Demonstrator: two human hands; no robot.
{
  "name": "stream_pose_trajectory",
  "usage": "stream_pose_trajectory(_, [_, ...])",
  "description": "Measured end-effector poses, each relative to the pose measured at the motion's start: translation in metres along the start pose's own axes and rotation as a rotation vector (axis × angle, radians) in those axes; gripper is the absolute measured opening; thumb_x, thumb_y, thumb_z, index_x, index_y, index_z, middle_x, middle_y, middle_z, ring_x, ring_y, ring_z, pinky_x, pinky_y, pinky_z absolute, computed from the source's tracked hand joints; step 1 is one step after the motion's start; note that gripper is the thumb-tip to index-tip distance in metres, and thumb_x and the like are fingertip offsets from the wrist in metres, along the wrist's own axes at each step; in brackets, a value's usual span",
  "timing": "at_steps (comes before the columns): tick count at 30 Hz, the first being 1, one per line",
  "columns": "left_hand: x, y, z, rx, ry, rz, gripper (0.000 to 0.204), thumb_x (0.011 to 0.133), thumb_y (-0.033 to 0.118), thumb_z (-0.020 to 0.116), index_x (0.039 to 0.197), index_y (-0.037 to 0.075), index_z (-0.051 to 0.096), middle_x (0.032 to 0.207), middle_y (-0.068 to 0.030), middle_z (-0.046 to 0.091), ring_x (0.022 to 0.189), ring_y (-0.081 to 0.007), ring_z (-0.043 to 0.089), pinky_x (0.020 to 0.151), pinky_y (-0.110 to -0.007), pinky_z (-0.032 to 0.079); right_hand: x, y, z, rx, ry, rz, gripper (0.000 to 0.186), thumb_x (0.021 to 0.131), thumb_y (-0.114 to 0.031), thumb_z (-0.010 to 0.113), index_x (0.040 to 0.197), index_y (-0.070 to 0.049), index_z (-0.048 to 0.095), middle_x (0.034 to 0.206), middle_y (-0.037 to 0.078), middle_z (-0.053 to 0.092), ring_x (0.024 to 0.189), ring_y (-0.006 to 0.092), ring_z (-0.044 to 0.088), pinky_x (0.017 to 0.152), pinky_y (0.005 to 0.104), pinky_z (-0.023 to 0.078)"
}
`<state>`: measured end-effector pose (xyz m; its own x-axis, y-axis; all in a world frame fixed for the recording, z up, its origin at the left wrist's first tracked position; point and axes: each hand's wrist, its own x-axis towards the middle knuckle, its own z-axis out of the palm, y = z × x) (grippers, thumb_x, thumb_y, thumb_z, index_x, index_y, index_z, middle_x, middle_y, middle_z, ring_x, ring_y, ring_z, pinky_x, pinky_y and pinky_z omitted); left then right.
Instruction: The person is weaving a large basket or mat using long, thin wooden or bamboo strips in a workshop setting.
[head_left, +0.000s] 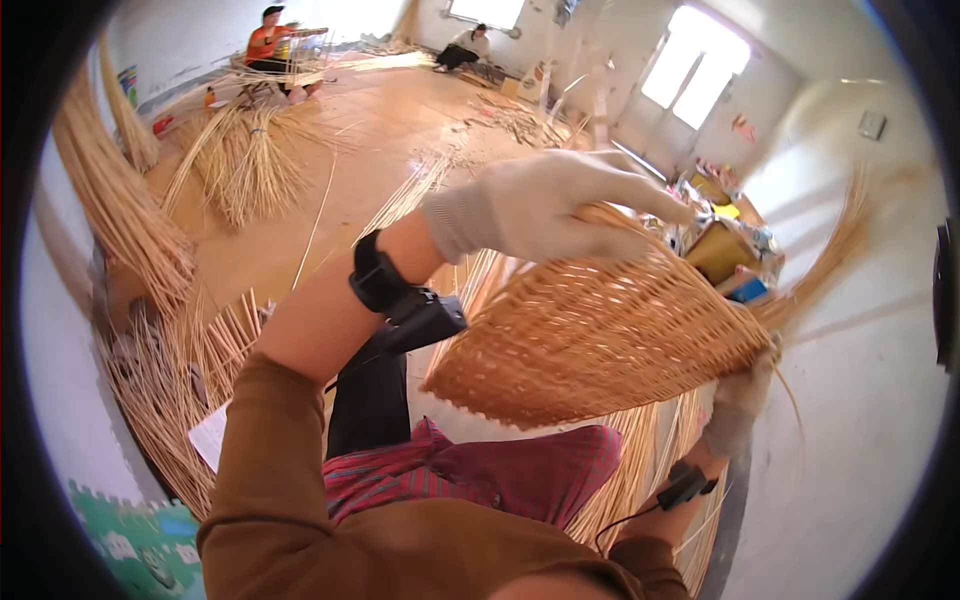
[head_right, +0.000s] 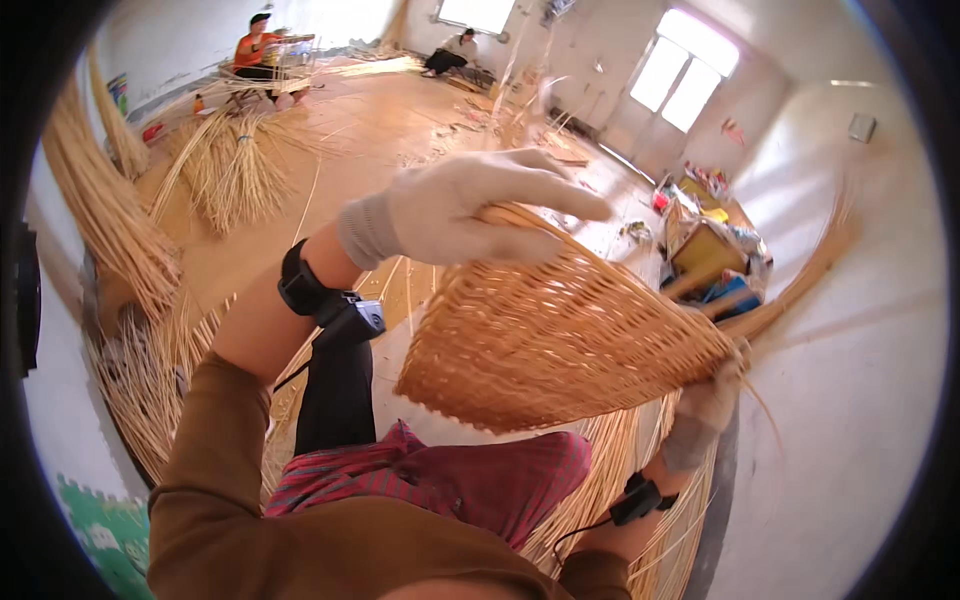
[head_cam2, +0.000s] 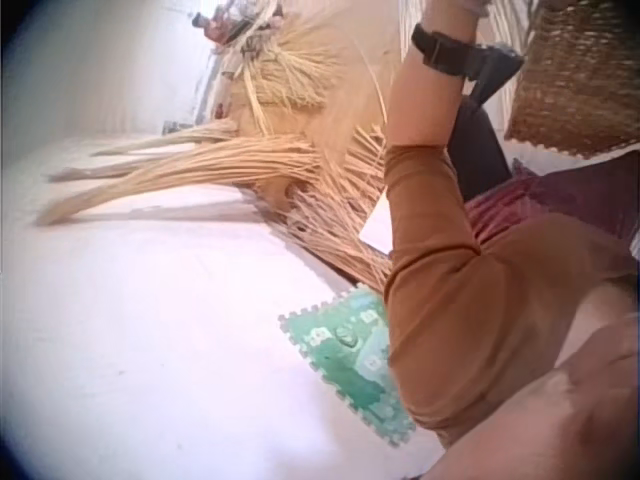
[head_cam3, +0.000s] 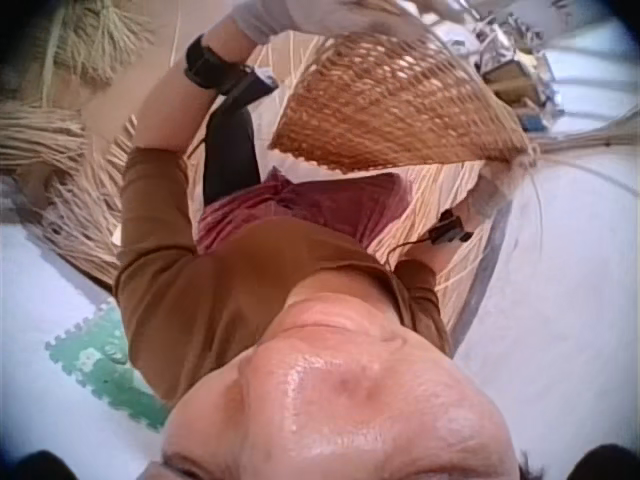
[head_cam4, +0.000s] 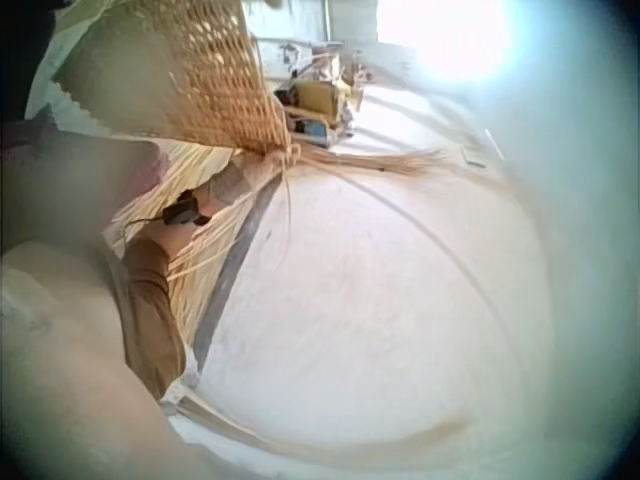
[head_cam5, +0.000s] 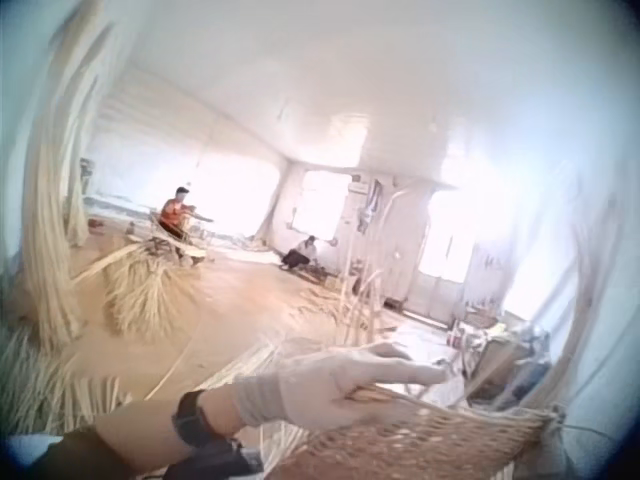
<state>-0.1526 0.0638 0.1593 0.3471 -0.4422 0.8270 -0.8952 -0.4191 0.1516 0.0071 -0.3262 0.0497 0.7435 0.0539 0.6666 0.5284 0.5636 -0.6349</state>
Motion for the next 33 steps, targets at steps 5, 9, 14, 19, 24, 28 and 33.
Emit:
stream_pose_trajectory(5, [-0.062, -0.072, -0.008, -0.332, 0.101, -0.625, 0.038, 0.099, 0.022, 0.069, 0.134, 0.008, 0.066, 0.12, -0.007, 0.07, 0.101, -0.0144, 0.066, 0.087, -0.028, 0.054, 0.026, 0.08, 0.034, 0.064, 0.033, 0.305, 0.037, 0.105, -0.018, 0.059, 0.14, -0.005, 0.054, 0.123, 0.01, 0.067, 0.11, 0.0233, 0.067, 0.095, 0.0391, 0.057])
stream_pose_trajectory(9, [-0.067, -0.092, -0.029, -0.189, 0.024, -0.67, 0.036, 0.099, 0.024, 0.069, 0.127, 0.001, 0.067, 0.115, -0.0049, 0.071, 0.093, -0.0086, 0.063, 0.082, -0.026, 0.053, 0.047, 0.105, 0.047, -0.015, 0.157, 0.299, 0.038, 0.101, -0.022, 0.068, 0.133, -0.007, 0.057, 0.108, 0.009, 0.07, 0.091, 0.0175, 0.069, 0.069, 0.0319, 0.061])
stream_pose_trajectory(14, [-0.044, -0.082, -0.044, -0.027, -0.048, -0.865, 0.035, 0.097, 0.03, 0.071, 0.118, 0.001, 0.071, 0.113, -0.0042, 0.071, 0.095, -0.0078, 0.061, 0.084, -0.027, 0.052, 0.062, 0.103, 0.059, -0.033, 0.204, 0.339, 0.034, 0.099, -0.02, 0.07, 0.129, -0.008, 0.059, 0.112, 0.007, 0.07, 0.096, 0.0185, 0.071, 0.078, 0.0339, 0.062])
stream_pose_trajectory(19, [-0.008, -0.081, -0.049, 0.512, -0.243, -0.51, 0.028, 0.097, 0.027, 0.071, 0.11, 0.002, 0.073, 0.095, -0.0021, 0.062, 0.092, -0.0109, 0.06, 0.082, -0.028, 0.05, 0.058, 0.102, 0.061, 0.009, 0.209, 0.321, 0.048, 0.096, -0.02, 0.075, 0.137, 0.0, 0.059, 0.117, 0.006, 0.069, 0.102, 0.0138, 0.065, 0.088, 0.0253, 0.053])
stream_pose_trajectory(24, [0.026, -0.088, -0.045, 0.216, -0.438, -0.97, 0.037, 0.089, 0.042, 0.079, 0.096, 0.006, 0.073, 0.067, 0.0038, 0.057, 0.069, -0.007, 0.054, 0.064, -0.028, 0.047, 0.05, 0.09, 0.064, -0.004, 0.241, 0.278, 0.047, 0.097, -0.017, 0.073, 0.137, 0.002, 0.059, 0.116, 0.004, 0.067, 0.106, 0.0125, 0.062, 0.094, 0.0263, 0.05])
stream_pose_trajectory(28, [0.042, -0.081, -0.041, 0.027, -0.478, -0.984, 0.028, 0.095, 0.027, 0.075, 0.109, 0.003, 0.072, 0.087, 0.0025, 0.068, 0.086, -0.0064, 0.06, 0.078, -0.026, 0.051, 0.036, 0.079, 0.074, -0.017, 0.283, 0.203, 0.047, 0.097, -0.013, 0.073, 0.139, 0.002, 0.055, 0.117, 0.004, 0.065, 0.106, 0.0112, 0.06, 0.094, 0.0256, 0.05])
stream_pose_trajectory(33, [0.04, -0.061, -0.042, -0.098, -0.489, -0.983, 0.038, 0.096, 0.019, 0.072, 0.13, 0.003, 0.068, 0.096, -0.0011, 0.073, 0.086, -0.0069, 0.064, 0.082, -0.025, 0.053, -0.009, 0.058, 0.093, 0.022, 0.387, -0.073, 0.047, 0.098, -0.01, 0.068, 0.139, 0.0, 0.049, 0.111, 0.002, 0.061, 0.101, 0.0102, 0.06, 0.092, 0.0252, 0.05])
